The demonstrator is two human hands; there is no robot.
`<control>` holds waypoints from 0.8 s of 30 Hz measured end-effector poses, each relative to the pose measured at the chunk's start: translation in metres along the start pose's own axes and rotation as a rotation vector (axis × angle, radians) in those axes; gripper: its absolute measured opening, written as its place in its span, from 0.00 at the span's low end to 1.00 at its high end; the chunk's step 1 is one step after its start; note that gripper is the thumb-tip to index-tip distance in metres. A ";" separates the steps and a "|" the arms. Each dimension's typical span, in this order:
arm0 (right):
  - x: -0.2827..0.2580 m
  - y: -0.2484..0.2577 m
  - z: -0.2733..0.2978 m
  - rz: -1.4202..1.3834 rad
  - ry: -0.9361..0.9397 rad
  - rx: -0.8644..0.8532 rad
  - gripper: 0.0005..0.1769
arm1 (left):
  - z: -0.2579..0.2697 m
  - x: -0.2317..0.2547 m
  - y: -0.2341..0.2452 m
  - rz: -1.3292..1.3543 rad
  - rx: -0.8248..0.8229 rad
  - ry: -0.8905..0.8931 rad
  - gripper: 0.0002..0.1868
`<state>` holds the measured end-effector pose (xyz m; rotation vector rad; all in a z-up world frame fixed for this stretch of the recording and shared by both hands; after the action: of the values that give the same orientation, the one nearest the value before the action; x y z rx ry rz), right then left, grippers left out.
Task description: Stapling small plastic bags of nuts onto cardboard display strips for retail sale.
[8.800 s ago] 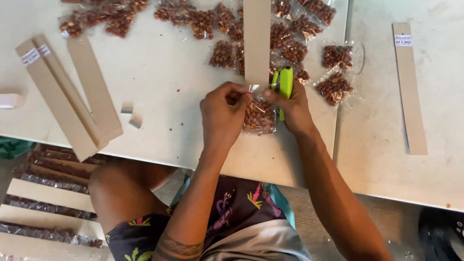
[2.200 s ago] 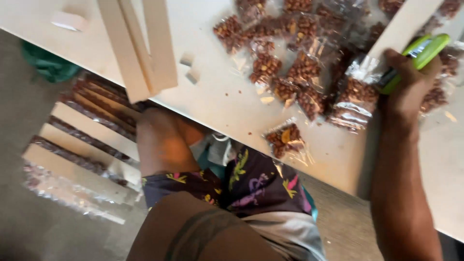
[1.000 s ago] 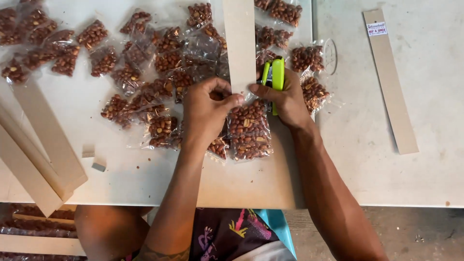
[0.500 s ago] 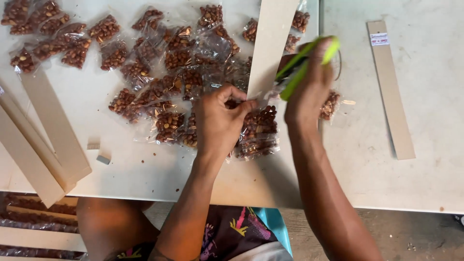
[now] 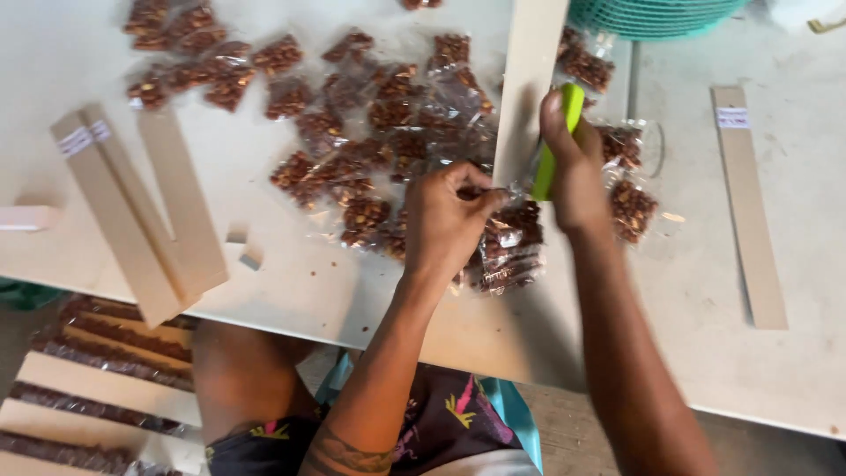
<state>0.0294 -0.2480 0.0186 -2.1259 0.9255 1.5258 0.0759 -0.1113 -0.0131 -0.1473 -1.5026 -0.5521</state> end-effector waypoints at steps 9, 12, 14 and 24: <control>0.097 0.015 -0.022 -0.129 -0.024 -0.388 0.16 | -0.025 -0.051 0.120 -0.645 0.473 -0.345 0.23; 0.107 0.025 -0.022 -0.132 -0.068 -0.407 0.19 | -0.020 -0.040 0.122 -0.558 0.354 -0.286 0.11; 0.098 0.024 -0.020 -0.116 -0.083 -0.424 0.21 | -0.006 -0.004 0.114 -0.467 0.306 -0.285 0.08; 0.119 0.031 -0.015 -0.298 -0.068 -0.316 0.16 | -0.033 0.027 0.009 -0.315 -0.289 -0.058 0.08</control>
<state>0.0423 -0.3153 -0.0847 -2.2797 0.3385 1.6590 0.1085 -0.1245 0.0127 -0.1517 -1.5059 -1.0263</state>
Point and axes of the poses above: each hand's wrist, its own z-axis away from the middle knuckle, its own y-axis out of the back of the hand, x = y × z, the point moved 5 cm from there along -z, towards the middle knuckle, and after that the axes turned 13 degrees about y, right-handed, at the moved point
